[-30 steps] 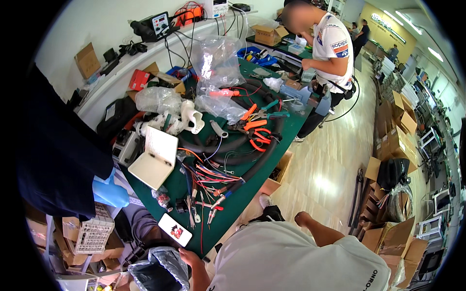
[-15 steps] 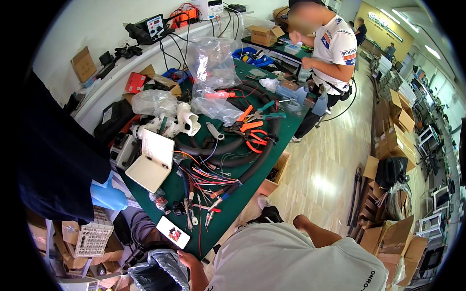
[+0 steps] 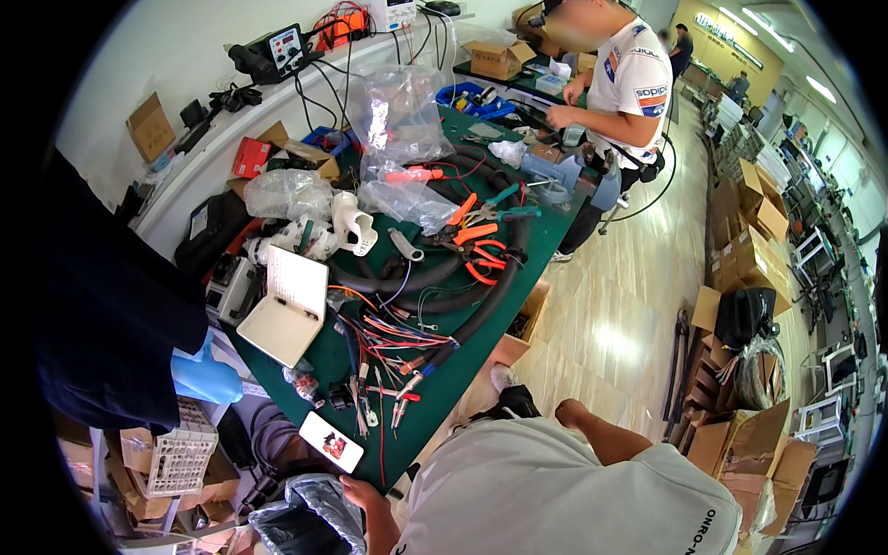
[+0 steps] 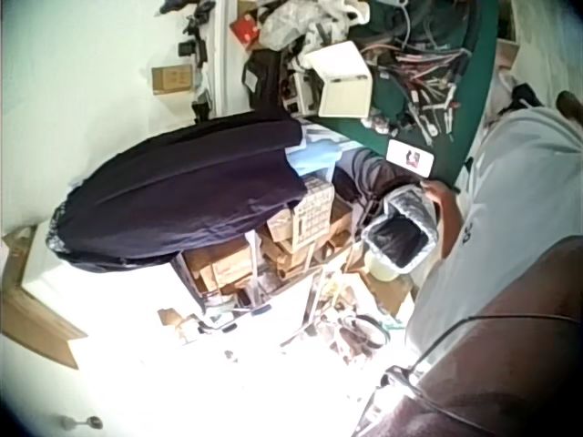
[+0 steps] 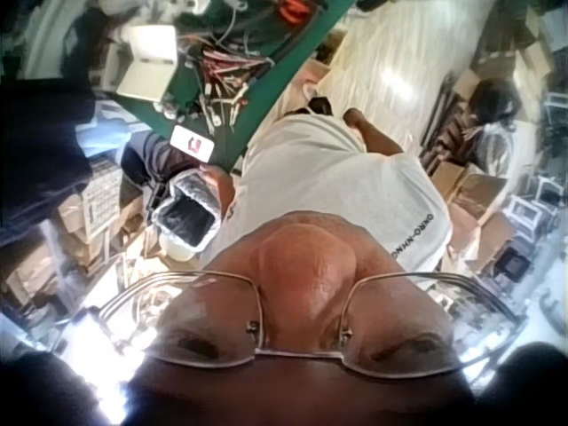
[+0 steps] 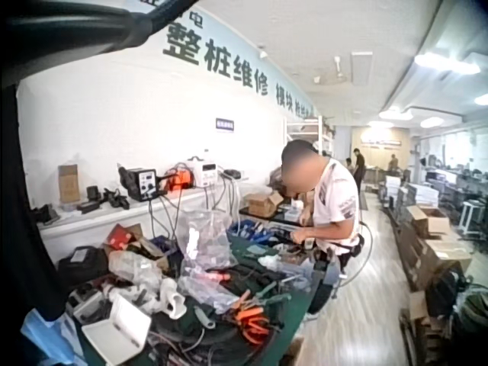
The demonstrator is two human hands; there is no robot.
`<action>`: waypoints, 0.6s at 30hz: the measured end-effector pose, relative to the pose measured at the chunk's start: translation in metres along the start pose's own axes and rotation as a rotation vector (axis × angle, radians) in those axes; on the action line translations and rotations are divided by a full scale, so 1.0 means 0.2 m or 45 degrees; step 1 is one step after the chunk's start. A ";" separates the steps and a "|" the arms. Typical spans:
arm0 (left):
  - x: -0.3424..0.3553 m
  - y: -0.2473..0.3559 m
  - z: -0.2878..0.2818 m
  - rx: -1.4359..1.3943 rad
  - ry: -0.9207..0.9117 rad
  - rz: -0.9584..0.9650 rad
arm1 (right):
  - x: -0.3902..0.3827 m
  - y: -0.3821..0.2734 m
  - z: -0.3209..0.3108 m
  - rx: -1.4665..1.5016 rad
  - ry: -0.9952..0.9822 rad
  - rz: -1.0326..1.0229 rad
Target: The person strips the end of a red wire with pliers, uses a multimeter to test components, and moves several wiring harnesses and plastic bags on a repair bench.
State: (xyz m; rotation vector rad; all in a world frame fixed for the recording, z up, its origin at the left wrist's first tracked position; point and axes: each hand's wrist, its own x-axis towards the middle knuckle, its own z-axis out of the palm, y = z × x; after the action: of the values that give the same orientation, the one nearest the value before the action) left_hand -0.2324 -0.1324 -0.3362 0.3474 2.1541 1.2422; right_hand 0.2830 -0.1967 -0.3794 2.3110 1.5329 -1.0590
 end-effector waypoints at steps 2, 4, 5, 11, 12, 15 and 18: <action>-0.01 0.02 0.00 -0.001 0.004 -0.007 | 0.00 0.01 0.01 0.047 0.022 0.019; -0.01 0.02 -0.01 -0.021 -0.002 -0.004 | 0.00 0.00 0.02 0.071 0.033 0.033; -0.02 0.03 0.00 -0.031 -0.006 -0.002 | -0.01 0.00 0.02 0.073 0.033 0.040; -0.05 0.06 0.00 0.043 0.040 -0.002 | -0.02 -0.01 0.01 0.110 0.031 0.065; -0.02 0.02 0.00 0.021 0.038 0.003 | -0.02 -0.02 0.00 0.114 0.026 0.061; 0.05 -0.05 0.01 -0.008 0.029 0.004 | -0.01 -0.01 0.00 0.010 0.034 -0.013; 0.07 -0.07 0.01 0.005 0.030 -0.004 | 0.00 -0.01 0.01 0.047 0.046 0.027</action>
State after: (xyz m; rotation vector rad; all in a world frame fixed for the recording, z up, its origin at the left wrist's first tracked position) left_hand -0.2408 -0.1320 -0.3538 0.3321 2.1767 1.2462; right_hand 0.2811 -0.1975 -0.3804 2.3778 1.5108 -1.0549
